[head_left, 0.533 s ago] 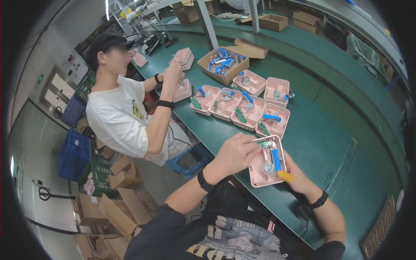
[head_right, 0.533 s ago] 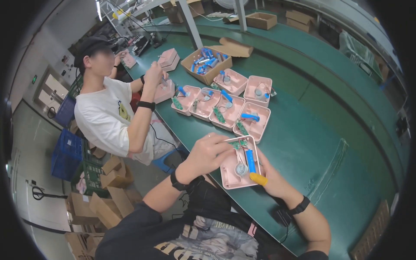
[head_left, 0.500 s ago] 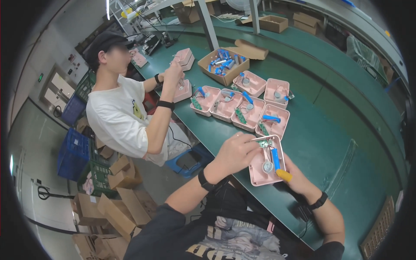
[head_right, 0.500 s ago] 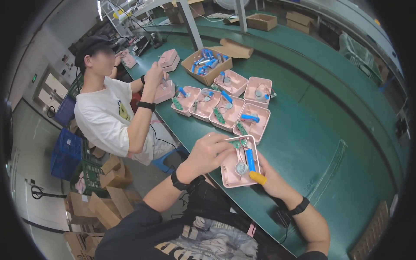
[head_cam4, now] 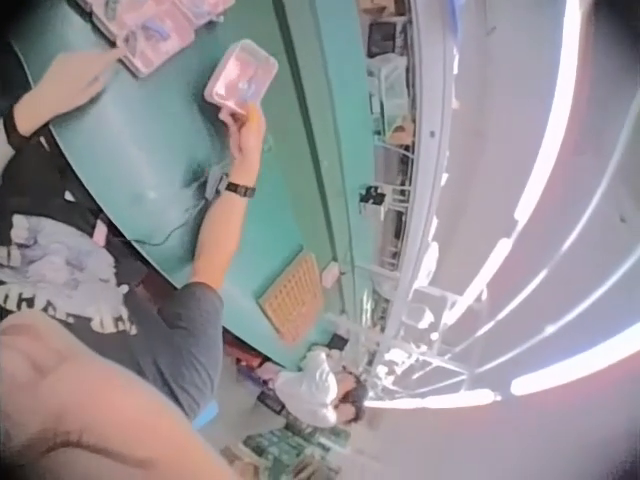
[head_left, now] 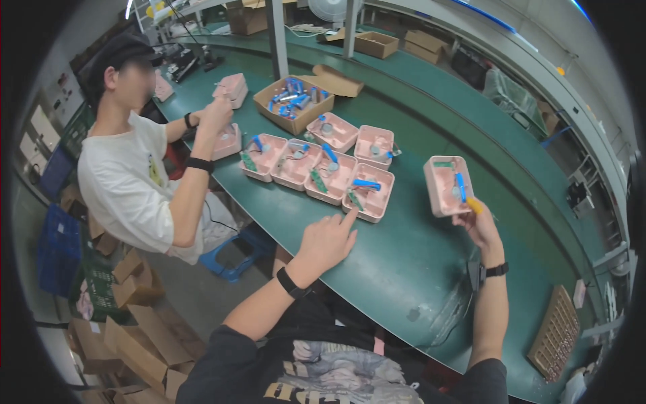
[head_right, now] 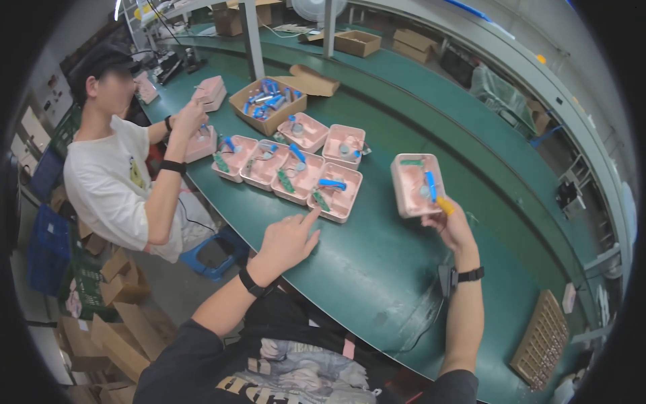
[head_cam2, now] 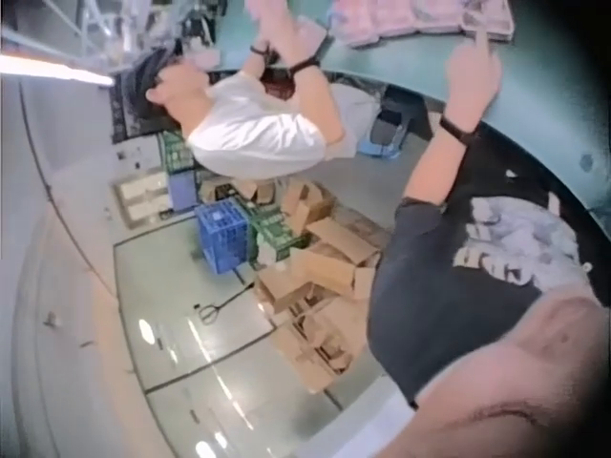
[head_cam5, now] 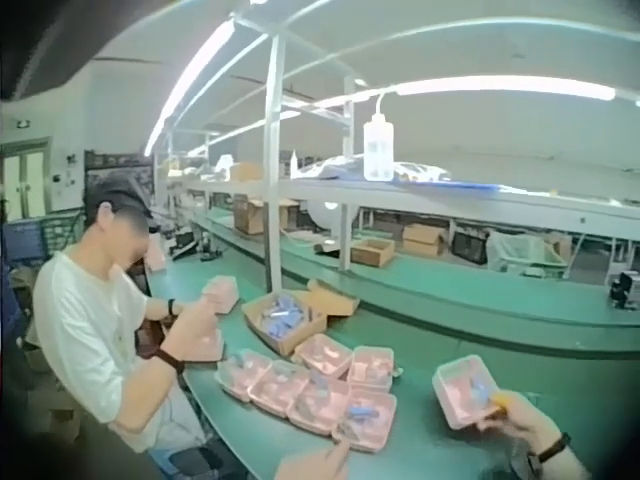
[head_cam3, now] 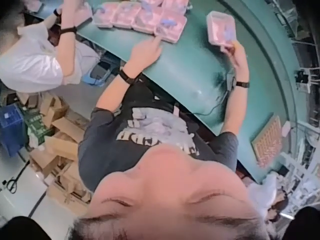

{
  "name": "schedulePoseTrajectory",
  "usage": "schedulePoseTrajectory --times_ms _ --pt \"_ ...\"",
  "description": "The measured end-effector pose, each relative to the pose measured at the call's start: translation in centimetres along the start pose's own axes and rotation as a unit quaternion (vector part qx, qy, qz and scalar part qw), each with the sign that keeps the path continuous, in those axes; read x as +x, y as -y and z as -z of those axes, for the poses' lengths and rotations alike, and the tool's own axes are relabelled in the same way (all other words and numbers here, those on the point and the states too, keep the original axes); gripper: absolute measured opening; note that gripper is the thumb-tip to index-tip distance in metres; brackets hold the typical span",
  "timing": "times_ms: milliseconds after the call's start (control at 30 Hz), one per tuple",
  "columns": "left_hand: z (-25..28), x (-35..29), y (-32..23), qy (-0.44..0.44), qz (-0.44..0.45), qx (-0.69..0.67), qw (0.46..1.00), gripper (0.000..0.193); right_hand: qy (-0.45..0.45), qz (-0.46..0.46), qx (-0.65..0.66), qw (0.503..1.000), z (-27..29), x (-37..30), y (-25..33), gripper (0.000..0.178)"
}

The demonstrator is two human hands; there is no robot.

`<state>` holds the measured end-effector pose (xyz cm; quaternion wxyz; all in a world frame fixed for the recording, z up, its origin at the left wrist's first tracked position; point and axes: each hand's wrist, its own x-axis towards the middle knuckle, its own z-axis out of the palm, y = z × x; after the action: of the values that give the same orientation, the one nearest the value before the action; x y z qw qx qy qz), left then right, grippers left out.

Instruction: The person assembles electronic devices by hand, fitting a circuit board and a battery into a pink plastic case. They then use a soldering iron to connect the components before placing the unit on the table and repeating the process.

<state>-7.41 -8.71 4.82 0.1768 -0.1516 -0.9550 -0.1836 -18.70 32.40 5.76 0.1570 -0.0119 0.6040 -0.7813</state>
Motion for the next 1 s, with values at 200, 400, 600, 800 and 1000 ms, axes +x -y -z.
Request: schedulePoseTrajectory --times_ms 200,400,600,800,1000 --pt "-1.8 0.6 -1.3 0.035 -0.006 -0.018 0.999 0.054 -0.212 0.036 0.042 0.976 10.7 2.6 -0.6 0.040" --pt "-0.8 -0.2 -0.6 0.048 -0.017 -0.025 0.998 0.055 -0.288 0.015 -0.022 0.957 13.5 4.6 0.4 0.046" --pt "1.4 -2.7 0.5 0.119 -0.008 -0.165 0.979 0.046 -0.316 0.019 -0.037 0.948 13.5 4.8 0.5 0.049" --pt "0.7 -2.8 0.5 0.093 0.006 -0.227 0.969 0.036 -0.320 0.070 -0.052 0.943 12.3 4.3 1.3 0.052" --pt "-0.2 -1.1 0.2 0.032 0.006 -0.182 0.983 0.030 -0.461 -0.011 -0.223 0.859 10.9 3.8 3.0 0.047"
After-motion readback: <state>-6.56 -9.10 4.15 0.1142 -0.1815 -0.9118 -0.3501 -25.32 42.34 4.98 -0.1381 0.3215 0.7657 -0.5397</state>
